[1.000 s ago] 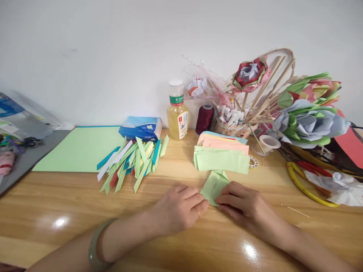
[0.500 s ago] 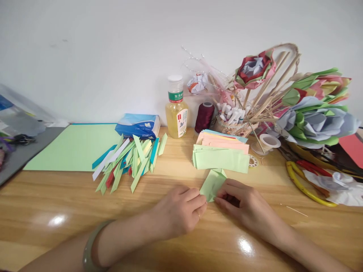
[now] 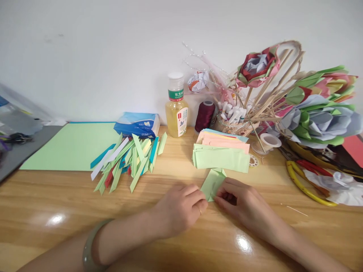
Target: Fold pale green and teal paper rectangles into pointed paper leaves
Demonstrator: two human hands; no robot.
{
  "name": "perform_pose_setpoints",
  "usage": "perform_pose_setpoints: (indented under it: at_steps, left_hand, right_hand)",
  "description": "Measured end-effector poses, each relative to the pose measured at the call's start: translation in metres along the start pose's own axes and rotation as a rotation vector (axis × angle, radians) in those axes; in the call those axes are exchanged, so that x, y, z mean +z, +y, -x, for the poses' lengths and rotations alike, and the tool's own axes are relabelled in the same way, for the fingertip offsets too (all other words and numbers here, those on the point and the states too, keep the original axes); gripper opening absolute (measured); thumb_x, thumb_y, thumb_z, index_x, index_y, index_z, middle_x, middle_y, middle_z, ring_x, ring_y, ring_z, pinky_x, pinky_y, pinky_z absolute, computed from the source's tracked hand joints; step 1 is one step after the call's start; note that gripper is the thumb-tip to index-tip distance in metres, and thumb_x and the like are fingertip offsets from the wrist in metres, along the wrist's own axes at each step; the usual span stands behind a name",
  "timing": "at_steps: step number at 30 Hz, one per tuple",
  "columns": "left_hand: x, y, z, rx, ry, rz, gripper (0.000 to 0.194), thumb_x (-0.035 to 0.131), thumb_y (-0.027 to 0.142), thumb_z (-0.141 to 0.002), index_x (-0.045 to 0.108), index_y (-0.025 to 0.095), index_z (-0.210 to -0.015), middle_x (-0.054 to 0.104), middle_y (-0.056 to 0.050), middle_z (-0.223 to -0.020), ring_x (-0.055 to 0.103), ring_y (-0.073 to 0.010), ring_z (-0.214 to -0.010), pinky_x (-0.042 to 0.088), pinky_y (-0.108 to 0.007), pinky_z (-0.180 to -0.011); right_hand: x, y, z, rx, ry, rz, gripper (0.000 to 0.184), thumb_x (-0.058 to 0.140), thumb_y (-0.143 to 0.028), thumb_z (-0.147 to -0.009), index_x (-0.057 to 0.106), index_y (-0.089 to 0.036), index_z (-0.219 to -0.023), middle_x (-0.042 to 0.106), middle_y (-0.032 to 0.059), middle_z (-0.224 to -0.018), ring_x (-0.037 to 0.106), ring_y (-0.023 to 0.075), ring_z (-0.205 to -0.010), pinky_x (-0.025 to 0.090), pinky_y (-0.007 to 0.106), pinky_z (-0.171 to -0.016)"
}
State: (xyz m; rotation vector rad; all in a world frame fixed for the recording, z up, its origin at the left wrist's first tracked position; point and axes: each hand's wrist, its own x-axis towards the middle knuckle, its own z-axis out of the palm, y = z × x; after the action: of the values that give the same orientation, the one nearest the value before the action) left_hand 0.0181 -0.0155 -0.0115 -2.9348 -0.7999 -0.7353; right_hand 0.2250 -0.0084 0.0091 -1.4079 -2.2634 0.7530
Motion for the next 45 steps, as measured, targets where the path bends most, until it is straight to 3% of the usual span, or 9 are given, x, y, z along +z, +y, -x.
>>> perform_pose_setpoints:
  at_steps: [4, 12, 20, 23, 25, 34, 38, 41, 45]
  left_hand:
    - [-0.004, 0.002, -0.003, 0.001, -0.006, -0.048, 0.022, 0.039, 0.013, -0.095, 0.059, 0.011, -0.103, 0.057, -0.003, -0.075, 0.051, -0.0166, -0.071, 0.045, -0.028, -0.059]
    - [0.0, 0.004, -0.003, -0.051, -0.055, -0.065, 0.017, 0.043, 0.016, -0.095, 0.059, 0.014, -0.09, 0.057, -0.002, -0.08, 0.053, -0.0157, -0.077, 0.045, -0.026, -0.061]
    - [0.004, 0.002, 0.001, -0.02, -0.038, -0.11, 0.012, 0.048, 0.018, -0.093, 0.06, 0.015, -0.091, 0.059, -0.002, -0.084, 0.052, -0.0153, -0.079, 0.043, -0.029, -0.065]
    - [-0.002, -0.003, 0.0, 0.04, -0.061, -0.134, 0.014, 0.046, 0.018, -0.095, 0.06, 0.016, -0.093, 0.06, -0.001, -0.086, 0.052, -0.0147, -0.08, 0.042, -0.029, -0.068]
    - [-0.008, -0.007, -0.001, 0.068, -0.073, -0.159, 0.015, 0.046, 0.019, -0.095, 0.061, 0.017, -0.095, 0.06, -0.001, -0.086, 0.052, -0.0152, -0.082, 0.042, -0.03, -0.069]
    - [-0.009, -0.005, 0.0, 0.077, -0.039, -0.172, 0.017, 0.045, 0.015, -0.095, 0.061, 0.013, -0.088, 0.061, -0.002, -0.086, 0.051, -0.0153, -0.08, 0.04, -0.03, -0.07]
    - [-0.004, -0.005, 0.002, 0.042, -0.01, -0.13, 0.018, 0.047, 0.015, -0.094, 0.062, 0.014, -0.084, 0.065, 0.001, -0.09, 0.051, -0.0142, -0.08, 0.039, -0.03, -0.069]
    - [-0.007, -0.009, -0.001, 0.067, 0.01, -0.105, 0.016, 0.047, 0.017, -0.096, 0.062, 0.014, -0.097, 0.067, 0.002, -0.097, 0.052, -0.0142, -0.082, 0.04, -0.03, -0.07]
    - [-0.013, -0.013, -0.004, 0.102, 0.012, -0.079, 0.022, 0.041, 0.015, -0.098, 0.062, 0.013, -0.104, 0.068, 0.002, -0.103, 0.052, -0.0152, -0.086, 0.042, -0.03, -0.073]
  right_hand:
    - [-0.001, -0.002, -0.001, 0.031, -0.032, 0.014, 0.02, 0.051, -0.019, -0.084, 0.051, -0.02, -0.063, 0.054, -0.0015, -0.064, 0.048, 0.0115, -0.055, 0.035, 0.023, -0.049]
    - [-0.001, 0.004, 0.001, 0.025, -0.024, -0.003, 0.011, 0.054, -0.018, -0.083, 0.049, -0.02, -0.073, 0.052, -0.0031, -0.067, 0.048, 0.0102, -0.053, 0.037, 0.022, -0.049]
    - [-0.012, 0.019, 0.005, -0.387, -0.033, 0.16, 0.019, 0.039, -0.017, -0.095, 0.057, -0.019, -0.093, 0.057, 0.0044, -0.086, 0.055, 0.0129, -0.071, 0.043, 0.024, -0.06]
    - [-0.019, 0.02, 0.006, -0.63, -0.078, 0.314, 0.027, 0.033, -0.015, -0.096, 0.059, -0.017, -0.103, 0.06, 0.0062, -0.084, 0.055, 0.0161, -0.073, 0.042, 0.027, -0.061]
    - [-0.02, 0.016, 0.008, -0.681, -0.075, 0.362, 0.03, 0.031, -0.012, -0.095, 0.059, -0.015, -0.104, 0.061, 0.0067, -0.08, 0.055, 0.0175, -0.073, 0.042, 0.03, -0.061]
    - [-0.005, -0.013, 0.018, -0.443, -0.139, 0.259, 0.02, 0.047, -0.022, -0.089, 0.062, -0.018, -0.101, 0.059, 0.0057, -0.084, 0.054, 0.0189, -0.074, 0.045, 0.031, -0.064]
    - [-0.012, -0.005, 0.016, -0.406, -0.013, 0.09, 0.023, 0.041, -0.021, -0.093, 0.064, -0.02, -0.092, 0.06, 0.0037, -0.08, 0.055, 0.0156, -0.071, 0.045, 0.029, -0.062]
    - [-0.015, 0.004, 0.012, -0.227, 0.134, 0.031, 0.021, 0.043, -0.024, -0.093, 0.063, -0.02, -0.098, 0.062, 0.005, -0.087, 0.059, 0.0156, -0.076, 0.047, 0.028, -0.065]
    - [-0.01, 0.009, 0.006, -0.062, 0.104, 0.041, 0.015, 0.053, -0.029, -0.088, 0.064, -0.021, -0.094, 0.062, 0.0029, -0.082, 0.06, 0.0158, -0.07, 0.048, 0.028, -0.061]
